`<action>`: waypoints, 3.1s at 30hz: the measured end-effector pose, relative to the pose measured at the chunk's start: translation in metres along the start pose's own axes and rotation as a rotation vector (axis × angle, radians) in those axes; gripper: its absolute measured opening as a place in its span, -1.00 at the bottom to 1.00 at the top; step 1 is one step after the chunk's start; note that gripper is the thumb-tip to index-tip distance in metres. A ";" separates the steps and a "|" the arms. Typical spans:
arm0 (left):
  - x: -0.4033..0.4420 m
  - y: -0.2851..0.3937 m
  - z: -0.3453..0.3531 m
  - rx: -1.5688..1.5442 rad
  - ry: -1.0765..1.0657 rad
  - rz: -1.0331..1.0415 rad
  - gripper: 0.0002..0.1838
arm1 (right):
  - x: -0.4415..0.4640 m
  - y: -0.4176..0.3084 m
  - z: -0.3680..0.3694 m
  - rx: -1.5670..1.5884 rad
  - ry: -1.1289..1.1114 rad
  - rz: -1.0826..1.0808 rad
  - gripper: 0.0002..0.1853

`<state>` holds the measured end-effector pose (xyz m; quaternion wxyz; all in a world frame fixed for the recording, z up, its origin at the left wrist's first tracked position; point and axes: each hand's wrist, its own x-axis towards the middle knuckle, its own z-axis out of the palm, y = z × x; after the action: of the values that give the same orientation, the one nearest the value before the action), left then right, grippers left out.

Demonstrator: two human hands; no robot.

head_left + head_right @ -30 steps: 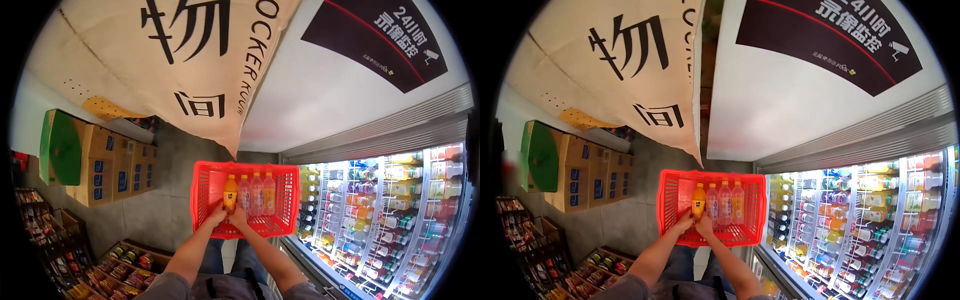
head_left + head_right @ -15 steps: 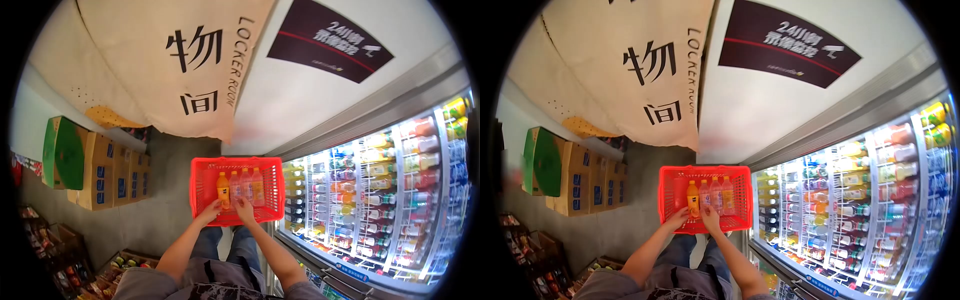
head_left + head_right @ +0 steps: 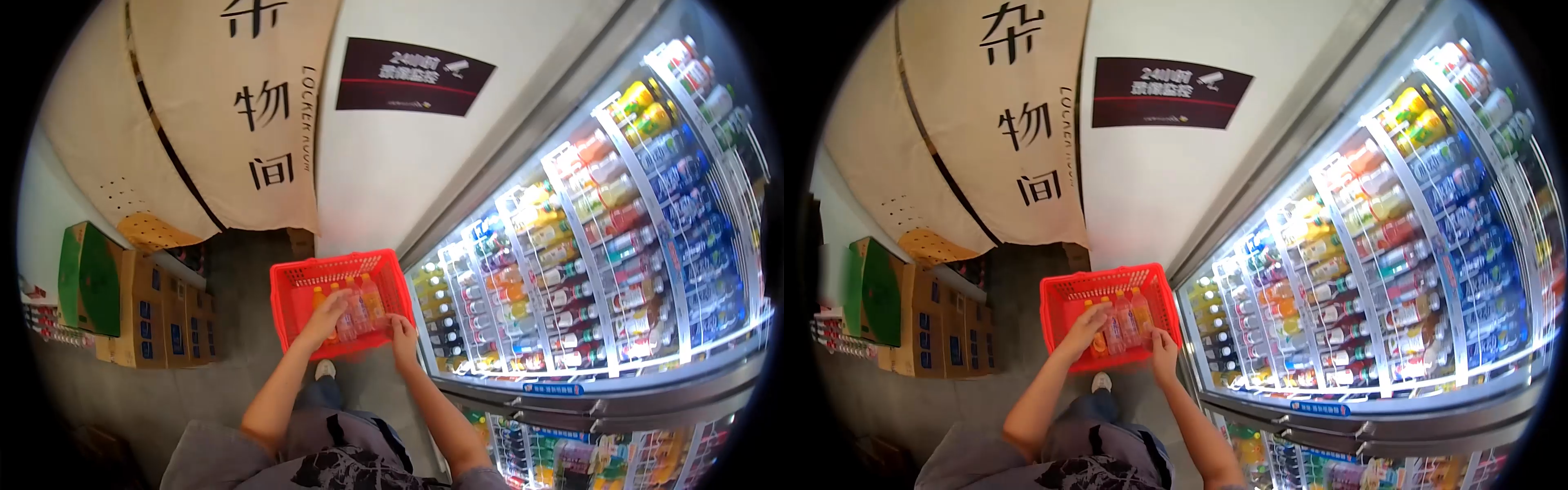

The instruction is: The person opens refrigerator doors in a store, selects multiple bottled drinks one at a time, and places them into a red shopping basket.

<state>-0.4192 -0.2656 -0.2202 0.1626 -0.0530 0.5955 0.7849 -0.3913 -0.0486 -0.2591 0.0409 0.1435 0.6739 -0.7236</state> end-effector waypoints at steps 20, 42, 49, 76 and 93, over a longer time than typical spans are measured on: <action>-0.139 -0.075 0.289 0.125 -0.644 -0.161 -0.63 | -0.244 -0.024 -0.237 0.257 0.469 -0.186 -0.71; -0.118 0.000 0.408 0.235 -1.111 -0.136 -0.66 | -0.253 -0.145 -0.362 0.017 1.070 -0.420 -0.65; -0.085 -0.007 0.398 0.243 -1.164 -0.161 -0.68 | -0.246 -0.140 -0.364 0.081 1.142 -0.306 -0.58; -0.129 0.050 0.277 0.201 -1.204 -0.148 -0.70 | -0.230 -0.122 -0.350 0.032 1.446 -0.378 -0.73; -0.265 0.013 0.299 0.167 -1.440 -0.177 -0.61 | -0.443 -0.062 -0.119 -0.063 1.493 -0.429 -0.70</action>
<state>-0.1405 -0.0354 -0.0496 0.5802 0.4412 0.3923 0.5611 0.0349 0.0150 -0.0894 -0.5607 0.4581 0.5562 -0.4079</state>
